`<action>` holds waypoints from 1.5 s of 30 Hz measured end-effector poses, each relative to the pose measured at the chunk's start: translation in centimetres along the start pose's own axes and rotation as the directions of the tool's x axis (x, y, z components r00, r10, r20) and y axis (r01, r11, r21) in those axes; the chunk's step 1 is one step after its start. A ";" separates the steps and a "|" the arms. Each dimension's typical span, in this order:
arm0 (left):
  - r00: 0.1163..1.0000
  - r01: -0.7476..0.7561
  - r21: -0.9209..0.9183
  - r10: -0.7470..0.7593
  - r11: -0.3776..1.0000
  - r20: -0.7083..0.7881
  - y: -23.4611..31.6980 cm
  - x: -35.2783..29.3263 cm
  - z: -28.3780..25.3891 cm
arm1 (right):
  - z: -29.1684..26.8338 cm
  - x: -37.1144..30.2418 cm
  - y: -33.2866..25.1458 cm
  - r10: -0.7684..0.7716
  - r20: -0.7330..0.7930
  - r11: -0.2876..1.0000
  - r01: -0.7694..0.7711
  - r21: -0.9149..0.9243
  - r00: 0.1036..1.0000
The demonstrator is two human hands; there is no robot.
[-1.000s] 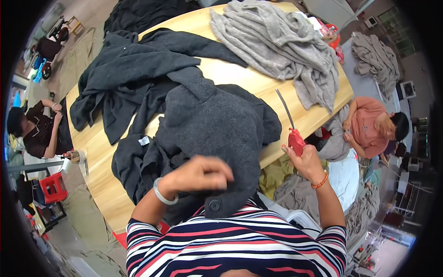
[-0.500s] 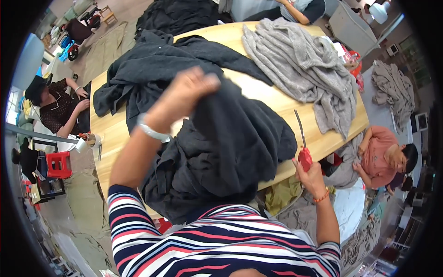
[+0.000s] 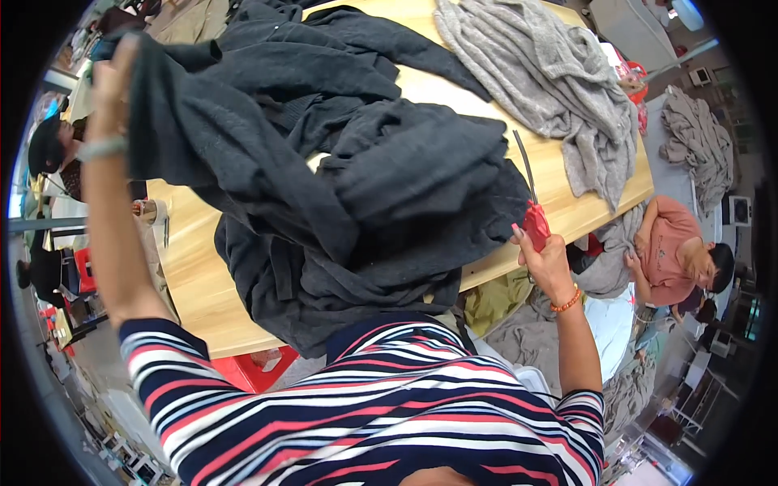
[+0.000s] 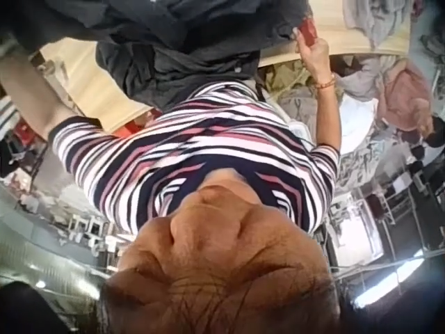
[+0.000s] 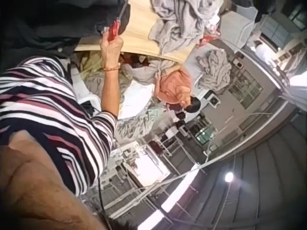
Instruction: Trimming loose threads and tags from finished garments using scissors.
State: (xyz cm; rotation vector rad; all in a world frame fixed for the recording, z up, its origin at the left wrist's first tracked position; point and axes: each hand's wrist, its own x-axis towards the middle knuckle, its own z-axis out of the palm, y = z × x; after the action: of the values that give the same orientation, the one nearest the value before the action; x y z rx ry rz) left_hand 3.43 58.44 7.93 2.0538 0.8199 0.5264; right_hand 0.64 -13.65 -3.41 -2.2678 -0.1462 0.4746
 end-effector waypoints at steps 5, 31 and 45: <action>0.925 0.163 0.422 -0.287 0.892 0.248 -12.5 -23.4 20.6 | 1.0 -0.2 0.6 0.046 0.043 0.998 -0.044 -0.044 0.998; 0.737 -0.615 0.421 0.295 0.667 0.608 -10.1 -30.6 18.7 | 9.3 7.3 0.6 -0.536 -0.083 0.817 0.492 -0.301 0.840; 0.958 -0.096 -0.350 -0.009 0.932 -0.285 -18.3 -24.5 9.1 | -1.9 20.0 -0.9 -0.262 -0.413 0.929 0.112 -0.352 0.872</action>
State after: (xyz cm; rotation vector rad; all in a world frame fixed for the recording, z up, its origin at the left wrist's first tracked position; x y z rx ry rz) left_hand -14.61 43.82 -14.01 1.6805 0.7742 0.9408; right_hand 19.85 -9.36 -7.37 -2.5806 -0.2160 -0.2109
